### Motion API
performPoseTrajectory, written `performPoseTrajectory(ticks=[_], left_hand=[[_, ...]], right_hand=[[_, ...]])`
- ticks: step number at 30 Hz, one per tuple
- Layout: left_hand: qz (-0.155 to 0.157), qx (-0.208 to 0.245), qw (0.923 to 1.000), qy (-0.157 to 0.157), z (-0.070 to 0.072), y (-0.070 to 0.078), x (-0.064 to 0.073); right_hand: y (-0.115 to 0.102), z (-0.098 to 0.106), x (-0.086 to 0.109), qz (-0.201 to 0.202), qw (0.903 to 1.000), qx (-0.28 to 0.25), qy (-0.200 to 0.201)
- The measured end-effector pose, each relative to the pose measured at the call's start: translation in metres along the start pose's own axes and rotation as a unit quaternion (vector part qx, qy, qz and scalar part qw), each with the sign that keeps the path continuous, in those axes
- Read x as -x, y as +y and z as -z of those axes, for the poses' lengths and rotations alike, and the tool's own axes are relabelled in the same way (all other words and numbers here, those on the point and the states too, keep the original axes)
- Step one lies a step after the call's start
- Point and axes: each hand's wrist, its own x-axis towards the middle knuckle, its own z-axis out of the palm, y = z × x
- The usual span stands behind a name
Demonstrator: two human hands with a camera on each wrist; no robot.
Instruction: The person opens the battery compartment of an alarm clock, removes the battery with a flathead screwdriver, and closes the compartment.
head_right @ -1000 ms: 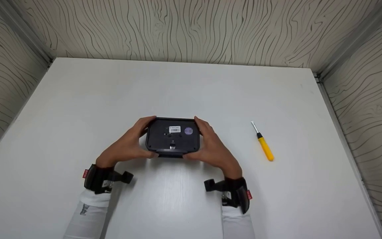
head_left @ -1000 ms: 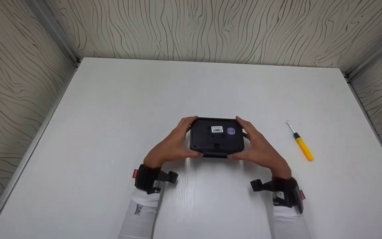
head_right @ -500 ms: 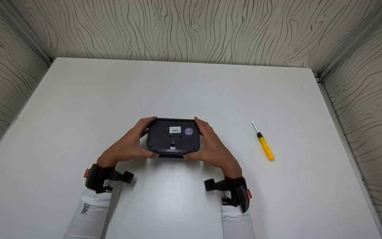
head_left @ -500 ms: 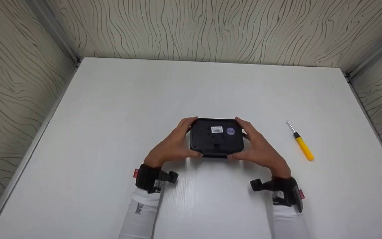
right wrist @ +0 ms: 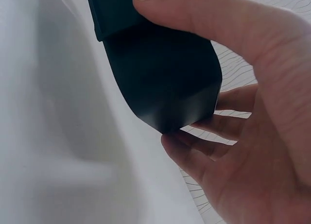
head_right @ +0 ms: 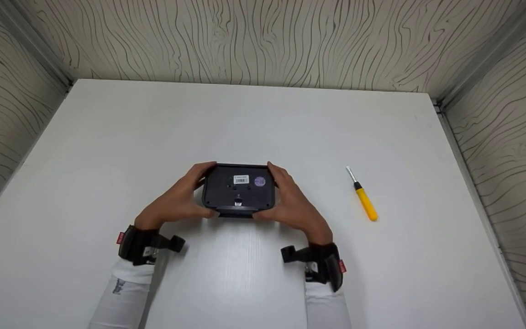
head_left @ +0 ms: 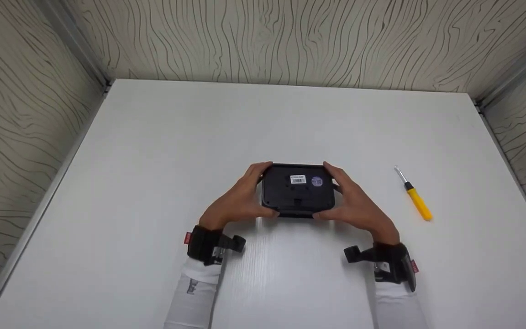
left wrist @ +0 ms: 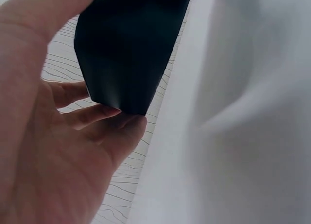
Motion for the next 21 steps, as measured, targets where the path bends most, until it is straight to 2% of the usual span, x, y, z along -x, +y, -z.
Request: performPoseTrajectory(ticks=[5,21], left_hand=[[-0.004,0.02,0.9998,-0.001,-0.0001,-0.0019,-0.0002],[0.009,0.013,0.9998,-0.007,-0.0018,-0.006,-0.0014]], right_hand=[[0.0006,-0.0004,-0.0005,-0.002,1.0,-0.001,-0.002],[0.0036,-0.0031,-0.0013,-0.025,0.9996,-0.001,-0.011]])
